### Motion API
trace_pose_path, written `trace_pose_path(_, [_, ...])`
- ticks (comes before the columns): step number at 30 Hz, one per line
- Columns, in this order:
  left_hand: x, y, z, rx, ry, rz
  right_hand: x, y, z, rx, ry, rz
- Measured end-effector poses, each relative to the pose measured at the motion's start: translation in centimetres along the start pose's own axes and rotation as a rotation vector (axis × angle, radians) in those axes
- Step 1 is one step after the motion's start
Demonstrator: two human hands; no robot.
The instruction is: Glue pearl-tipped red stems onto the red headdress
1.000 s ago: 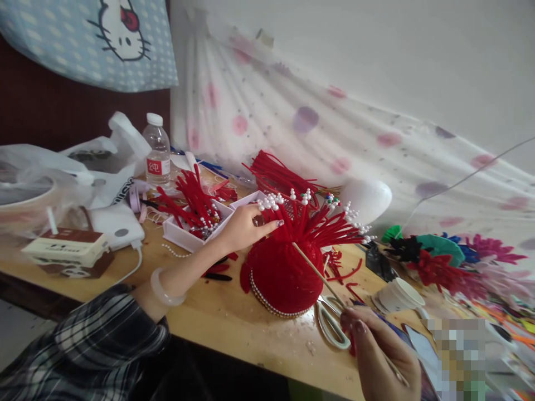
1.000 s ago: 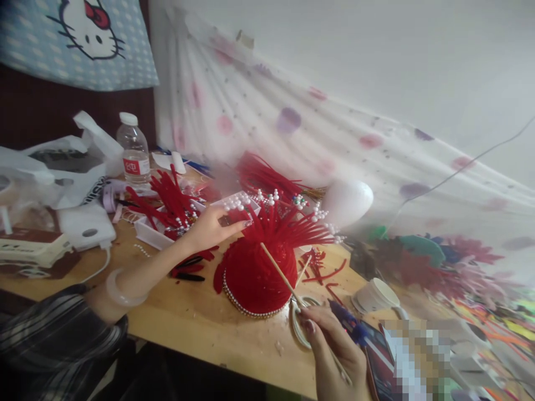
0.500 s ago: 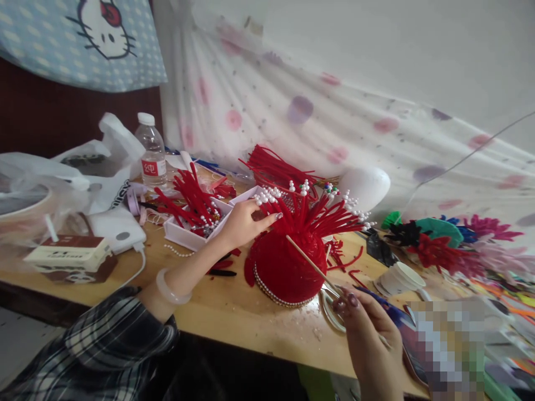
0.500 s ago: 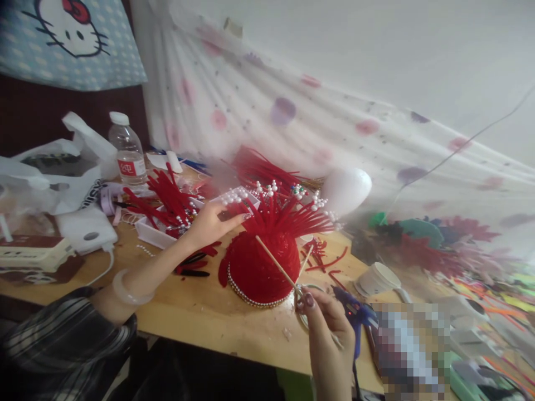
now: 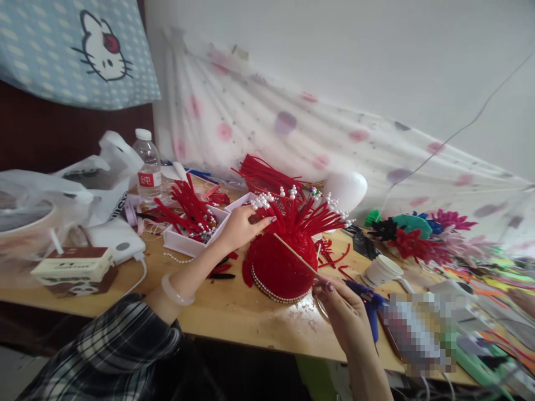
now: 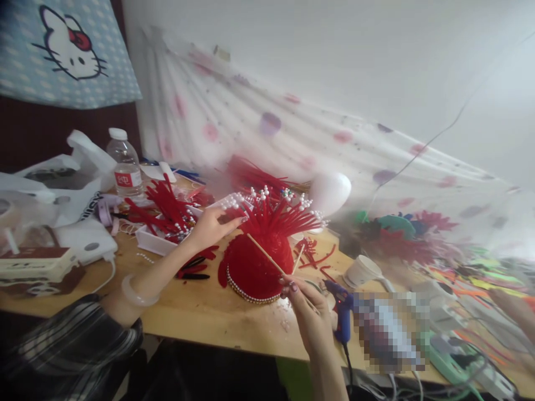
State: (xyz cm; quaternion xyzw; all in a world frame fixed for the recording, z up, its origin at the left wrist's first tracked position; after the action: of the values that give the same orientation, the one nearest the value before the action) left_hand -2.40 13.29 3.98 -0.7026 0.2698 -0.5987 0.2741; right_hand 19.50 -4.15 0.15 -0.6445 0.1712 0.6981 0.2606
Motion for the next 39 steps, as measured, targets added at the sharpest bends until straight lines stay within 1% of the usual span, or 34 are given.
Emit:
trace_pose_path(2, [0.0, 0.0, 0.0, 0.003, -0.013, -0.009, -0.1, -0.2, 0.1, -0.051, -0.049, 0.001])
trace_pose_path(5, [-0.2, -0.1, 0.0, 0.008, -0.044, -0.008, -0.4, -0.4, 0.1, -0.086, -0.123, -0.042])
trace_pose_path(7, [-0.3, -0.1, 0.1, 0.004, -0.041, -0.017, -0.5, -0.4, 0.1, -0.074, -0.126, -0.033])
trace_pose_path(11, [-0.4, -0.1, 0.0, 0.014, 0.022, 0.0, -0.3, -0.3, 0.2, 0.021, -0.083, 0.032])
trace_pose_path(13, [-0.3, -0.1, 0.0, 0.024, 0.023, 0.006, -0.1, -0.3, 0.3, 0.04, -0.077, 0.041])
trace_pose_path(18, [0.0, -0.2, -0.1, 0.022, 0.003, -0.009, 0.3, -0.7, 0.2, 0.02, -0.097, 0.071])
trace_pose_path(25, [0.3, -0.1, -0.2, 0.022, 0.008, -0.018, 0.8, -1.5, 0.2, -0.009, -0.164, 0.044])
trace_pose_path(32, [0.3, -0.2, -0.3, 0.031, -0.039, -0.012, -0.1, -1.7, 0.8, -0.033, -0.169, 0.061])
trace_pose_path(35, [0.3, -0.2, -0.3, 0.031, -0.05, -0.027, -0.7, -1.6, 0.4, 0.014, -0.064, 0.022])
trace_pose_path(37, [0.3, -0.2, -0.3, 0.028, -0.046, -0.031, -1.2, -1.6, -0.1, 0.046, 0.109, -0.048])
trace_pose_path(39, [0.3, -0.3, -0.3, 0.024, -0.038, -0.028, -1.7, -1.7, -0.5, 0.053, 0.3, -0.128])
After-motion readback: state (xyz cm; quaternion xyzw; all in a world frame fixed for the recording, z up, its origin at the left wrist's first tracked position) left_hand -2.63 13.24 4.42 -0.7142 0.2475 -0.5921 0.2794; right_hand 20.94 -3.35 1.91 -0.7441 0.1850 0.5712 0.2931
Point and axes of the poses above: each hand's wrist, its own y-axis away from the middle knuckle, its own z-axis out of the palm, x = y × z, the point moved 1 cm from there along -y, towards the middle knuckle, and after that the axes turned 10 degrees about x, right-handed, at the moved point
